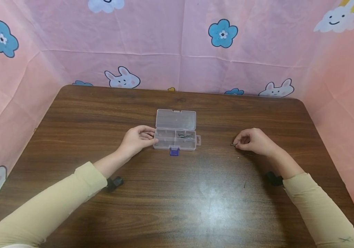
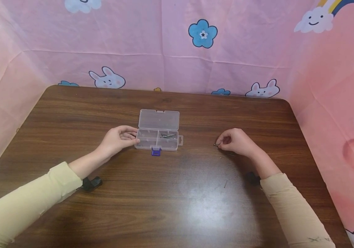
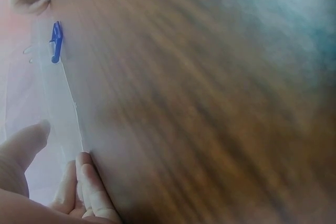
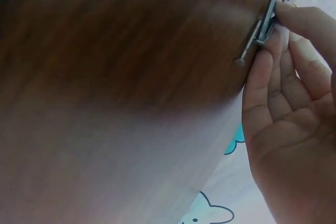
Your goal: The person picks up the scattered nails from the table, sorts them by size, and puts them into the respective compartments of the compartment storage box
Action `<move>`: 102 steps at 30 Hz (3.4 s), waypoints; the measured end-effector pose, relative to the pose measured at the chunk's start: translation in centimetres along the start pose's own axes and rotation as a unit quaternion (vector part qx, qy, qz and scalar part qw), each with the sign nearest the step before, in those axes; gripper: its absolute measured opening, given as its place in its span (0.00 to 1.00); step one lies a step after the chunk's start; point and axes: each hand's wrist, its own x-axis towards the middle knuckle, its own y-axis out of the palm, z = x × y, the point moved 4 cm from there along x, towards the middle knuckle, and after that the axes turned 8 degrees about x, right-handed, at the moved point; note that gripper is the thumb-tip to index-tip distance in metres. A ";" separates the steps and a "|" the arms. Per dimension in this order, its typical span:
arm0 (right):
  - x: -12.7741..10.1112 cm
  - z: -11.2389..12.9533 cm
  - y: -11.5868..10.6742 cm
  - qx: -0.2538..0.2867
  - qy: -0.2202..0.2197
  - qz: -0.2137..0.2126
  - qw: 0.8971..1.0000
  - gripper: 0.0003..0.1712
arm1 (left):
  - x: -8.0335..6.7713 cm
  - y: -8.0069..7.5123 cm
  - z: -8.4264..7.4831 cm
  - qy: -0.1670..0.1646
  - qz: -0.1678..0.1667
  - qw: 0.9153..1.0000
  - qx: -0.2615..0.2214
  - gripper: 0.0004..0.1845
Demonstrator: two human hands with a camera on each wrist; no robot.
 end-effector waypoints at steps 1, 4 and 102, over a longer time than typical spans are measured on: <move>0.1 0.0 0.0 -0.001 0.001 0.001 1.000 0.05 | 0.0 0.0 0.0 -0.001 0.000 1.000 0.001 0.24; 0.3 0.1 0.0 0.001 0.003 -0.002 1.000 0.06 | 0.0 0.0 0.1 0.000 -0.002 1.000 0.000 0.24; 10.6 11.2 7.8 -0.072 -0.193 0.019 0.978 0.03 | 0.0 0.1 0.1 0.000 -0.003 1.000 0.001 0.24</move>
